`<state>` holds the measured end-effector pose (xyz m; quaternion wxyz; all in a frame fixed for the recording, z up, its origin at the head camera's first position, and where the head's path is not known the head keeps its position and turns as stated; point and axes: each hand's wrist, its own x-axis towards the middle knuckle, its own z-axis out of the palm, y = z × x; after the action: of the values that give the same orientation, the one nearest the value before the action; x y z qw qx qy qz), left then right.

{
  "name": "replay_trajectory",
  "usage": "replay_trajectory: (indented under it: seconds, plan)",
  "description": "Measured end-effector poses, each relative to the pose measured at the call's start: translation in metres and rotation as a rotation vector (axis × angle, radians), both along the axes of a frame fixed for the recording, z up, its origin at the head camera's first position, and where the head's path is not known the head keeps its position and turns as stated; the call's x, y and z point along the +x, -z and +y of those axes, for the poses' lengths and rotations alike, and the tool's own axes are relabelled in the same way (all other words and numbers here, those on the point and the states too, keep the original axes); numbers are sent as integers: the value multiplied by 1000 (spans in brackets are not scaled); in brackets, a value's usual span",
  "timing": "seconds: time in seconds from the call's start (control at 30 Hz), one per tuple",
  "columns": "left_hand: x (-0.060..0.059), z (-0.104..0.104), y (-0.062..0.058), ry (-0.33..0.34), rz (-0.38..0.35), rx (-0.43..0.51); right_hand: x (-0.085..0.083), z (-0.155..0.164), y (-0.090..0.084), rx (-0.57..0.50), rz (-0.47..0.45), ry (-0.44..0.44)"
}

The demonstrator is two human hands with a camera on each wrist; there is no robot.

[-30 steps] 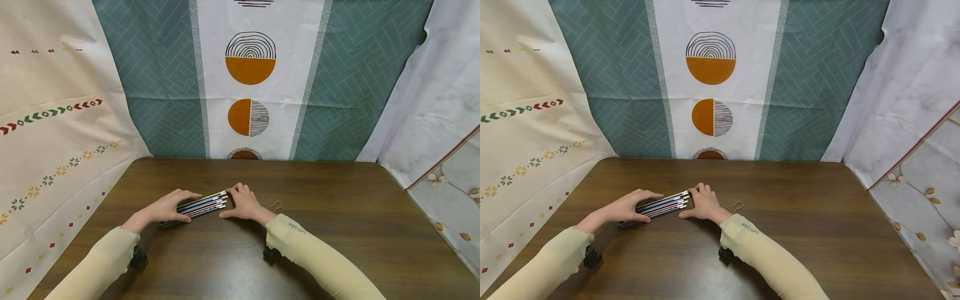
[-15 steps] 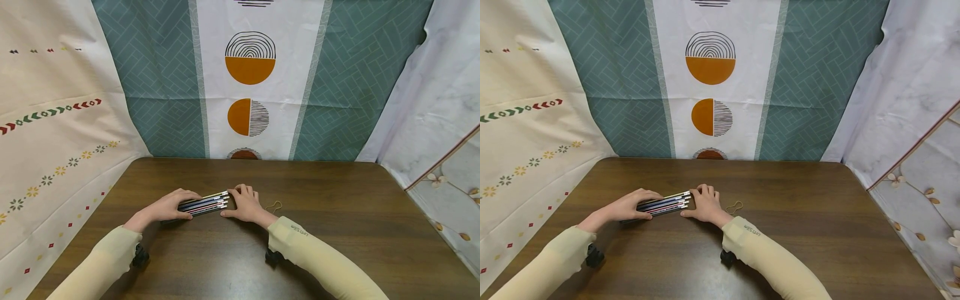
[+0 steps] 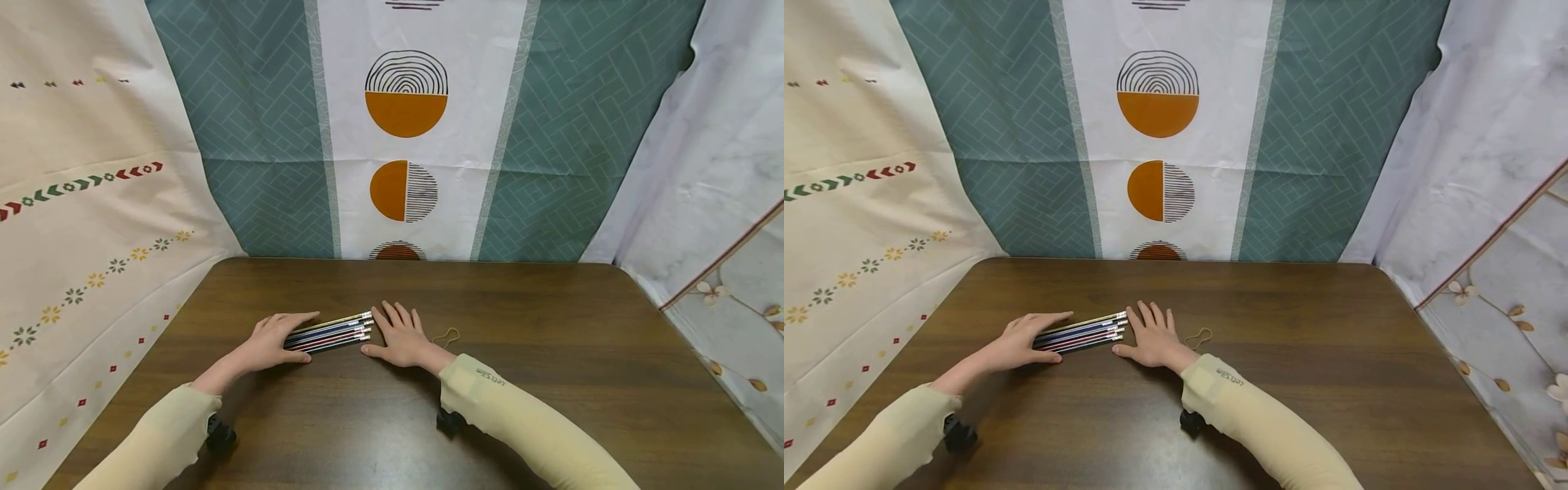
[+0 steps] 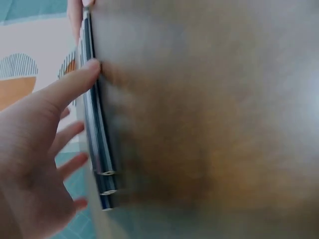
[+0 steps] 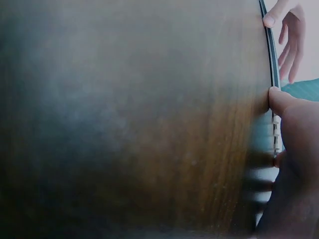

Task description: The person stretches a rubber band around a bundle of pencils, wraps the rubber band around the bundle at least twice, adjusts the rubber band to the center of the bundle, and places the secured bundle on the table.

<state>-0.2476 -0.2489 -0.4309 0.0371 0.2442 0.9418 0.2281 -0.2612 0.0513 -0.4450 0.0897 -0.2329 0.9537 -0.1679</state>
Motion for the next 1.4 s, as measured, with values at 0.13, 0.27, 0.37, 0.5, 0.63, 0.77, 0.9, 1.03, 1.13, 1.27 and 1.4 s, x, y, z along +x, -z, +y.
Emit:
replay_trajectory:
  seconds: [0.13, 0.27, 0.37, 0.5, 0.63, 0.77, 0.9, 1.03, 1.13, 1.27, 1.4]
  plan:
    - [9, -5, 5, -91, -43, 82, 0, 0, 0, 12, -10, -12]
    - [12, -9, 10, -118, -62, 154, -1, 0, 2, 18, -21, -17]
    - [12, -9, 13, -121, -67, 199, -1, -1, 5, 26, -31, -13]
    - [10, -6, 18, -118, -61, 234, -1, -2, 7, 49, -47, -5]
    - [7, -3, 20, -118, -51, 262, 0, -4, 6, 51, -38, 4]
    - [6, 0, 20, -119, -53, 277, 2, -5, 5, 62, -27, 17]
    - [6, 2, 20, -122, -58, 280, 4, -8, 4, 64, -35, 28]
    - [6, 3, 20, -126, -71, 293, 6, -10, 3, 61, -53, 25]
    - [6, 3, 20, -137, -82, 305, 6, -11, 3, 59, -57, 28]
    - [5, 2, 21, -149, -85, 304, 4, -11, 7, 51, -63, 40]
    - [4, 3, 21, -133, -88, 318, 4, -12, 7, 53, -65, 47]
